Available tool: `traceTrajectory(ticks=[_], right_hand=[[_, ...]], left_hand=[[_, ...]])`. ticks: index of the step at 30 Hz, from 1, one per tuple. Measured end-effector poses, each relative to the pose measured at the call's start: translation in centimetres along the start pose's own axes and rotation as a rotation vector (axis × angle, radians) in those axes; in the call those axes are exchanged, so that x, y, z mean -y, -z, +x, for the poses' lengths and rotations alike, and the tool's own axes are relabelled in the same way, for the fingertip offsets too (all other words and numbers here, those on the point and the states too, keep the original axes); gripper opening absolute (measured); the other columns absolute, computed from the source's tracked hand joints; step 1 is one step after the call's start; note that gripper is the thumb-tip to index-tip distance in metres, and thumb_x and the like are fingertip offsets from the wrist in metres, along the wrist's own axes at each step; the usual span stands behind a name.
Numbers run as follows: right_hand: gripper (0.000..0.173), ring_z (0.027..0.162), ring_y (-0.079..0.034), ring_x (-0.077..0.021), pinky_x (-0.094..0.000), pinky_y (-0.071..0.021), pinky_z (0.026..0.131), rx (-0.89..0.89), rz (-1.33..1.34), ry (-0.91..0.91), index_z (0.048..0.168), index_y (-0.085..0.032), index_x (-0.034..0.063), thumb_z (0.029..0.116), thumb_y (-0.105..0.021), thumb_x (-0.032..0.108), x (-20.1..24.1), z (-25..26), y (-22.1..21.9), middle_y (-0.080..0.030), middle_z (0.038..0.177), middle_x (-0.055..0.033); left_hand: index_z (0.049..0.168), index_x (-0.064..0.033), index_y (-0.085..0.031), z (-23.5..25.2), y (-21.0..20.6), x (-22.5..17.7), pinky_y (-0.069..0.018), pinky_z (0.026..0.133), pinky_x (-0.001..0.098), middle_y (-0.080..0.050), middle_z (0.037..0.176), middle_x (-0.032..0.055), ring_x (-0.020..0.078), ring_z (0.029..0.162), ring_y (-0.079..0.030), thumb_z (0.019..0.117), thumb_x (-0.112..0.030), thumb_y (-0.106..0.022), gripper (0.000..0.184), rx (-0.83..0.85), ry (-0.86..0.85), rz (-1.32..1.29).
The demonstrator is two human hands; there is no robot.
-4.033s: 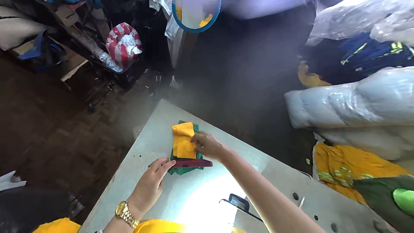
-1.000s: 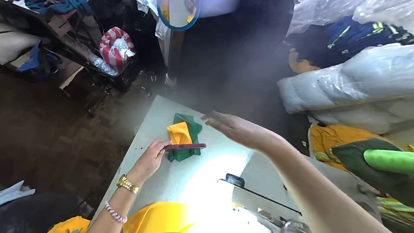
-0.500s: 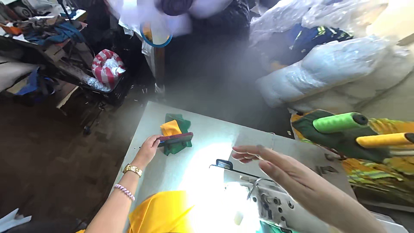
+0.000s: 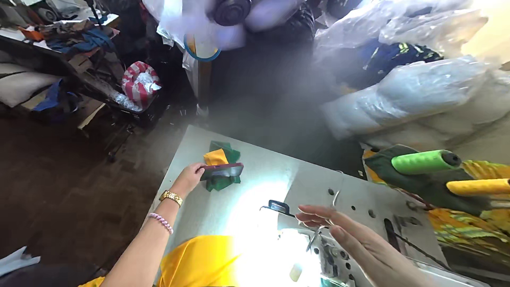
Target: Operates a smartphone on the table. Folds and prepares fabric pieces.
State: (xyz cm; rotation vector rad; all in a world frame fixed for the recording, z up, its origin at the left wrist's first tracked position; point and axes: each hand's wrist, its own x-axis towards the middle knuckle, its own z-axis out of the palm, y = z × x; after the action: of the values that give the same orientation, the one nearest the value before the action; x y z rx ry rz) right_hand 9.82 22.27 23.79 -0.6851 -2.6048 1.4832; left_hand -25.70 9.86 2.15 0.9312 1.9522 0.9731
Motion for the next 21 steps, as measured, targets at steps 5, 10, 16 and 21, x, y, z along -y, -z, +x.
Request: traceTrajectory(ticks=[5,10,16,21], right_hand=[[0.05,0.116,-0.067,-0.0153,-0.0374,-0.0556,0.101,0.044,-0.039,0.018,0.138,-0.06,0.0059,0.1107,-0.037,0.04,-1.2,1.6,-0.5,-0.068,0.129,-0.0086],[0.039,0.114,-0.067,-0.0136,-0.0349,-0.0547,0.1,0.186,-0.215,-0.038,0.133,-0.064,0.0109,0.1075,-0.048,0.035,-1.3,8.9,-0.3,-0.069,0.126,-0.0065],[0.029,0.111,-0.067,-0.0255,-0.0475,-0.0521,0.1,0.415,-0.51,-0.115,0.129,-0.066,0.0098,0.1065,-0.052,0.021,-2.0,22.1,-4.0,-0.068,0.123,-0.0118],[0.029,0.122,-0.061,-0.0355,-0.0565,-0.0497,0.101,0.448,-0.6,-0.101,0.13,-0.067,0.011,0.1024,-0.059,0.015,-6.3,30.3,-9.3,-0.064,0.129,-0.0154]], left_hand=[[0.137,-0.0041,-0.061,-0.5,-0.1,0.8,-0.0465,0.109,0.0437,-0.06,0.138,0.0154,0.0245,0.127,-0.059,0.1084,-0.019,-0.05,0.035,0.03,-0.016,-0.075],[0.147,-0.0056,-0.05,-0.9,-1.7,2.8,-0.0492,0.107,0.0394,-0.059,0.14,0.0151,0.021,0.125,-0.06,0.1067,-0.025,-0.053,0.045,-0.009,0.002,-0.292],[0.137,-0.0021,-0.059,-1.6,-3.1,3.4,-0.0498,0.106,0.0314,-0.061,0.136,0.0141,0.0168,0.124,-0.06,0.1049,-0.023,-0.052,0.039,-0.087,-0.011,-0.435],[0.127,-0.0048,-0.067,-2.4,-4.3,4.6,-0.0497,0.105,0.0325,-0.064,0.13,0.0104,0.0162,0.121,-0.06,0.1044,-0.028,-0.052,0.036,-0.156,-0.111,-0.41]])
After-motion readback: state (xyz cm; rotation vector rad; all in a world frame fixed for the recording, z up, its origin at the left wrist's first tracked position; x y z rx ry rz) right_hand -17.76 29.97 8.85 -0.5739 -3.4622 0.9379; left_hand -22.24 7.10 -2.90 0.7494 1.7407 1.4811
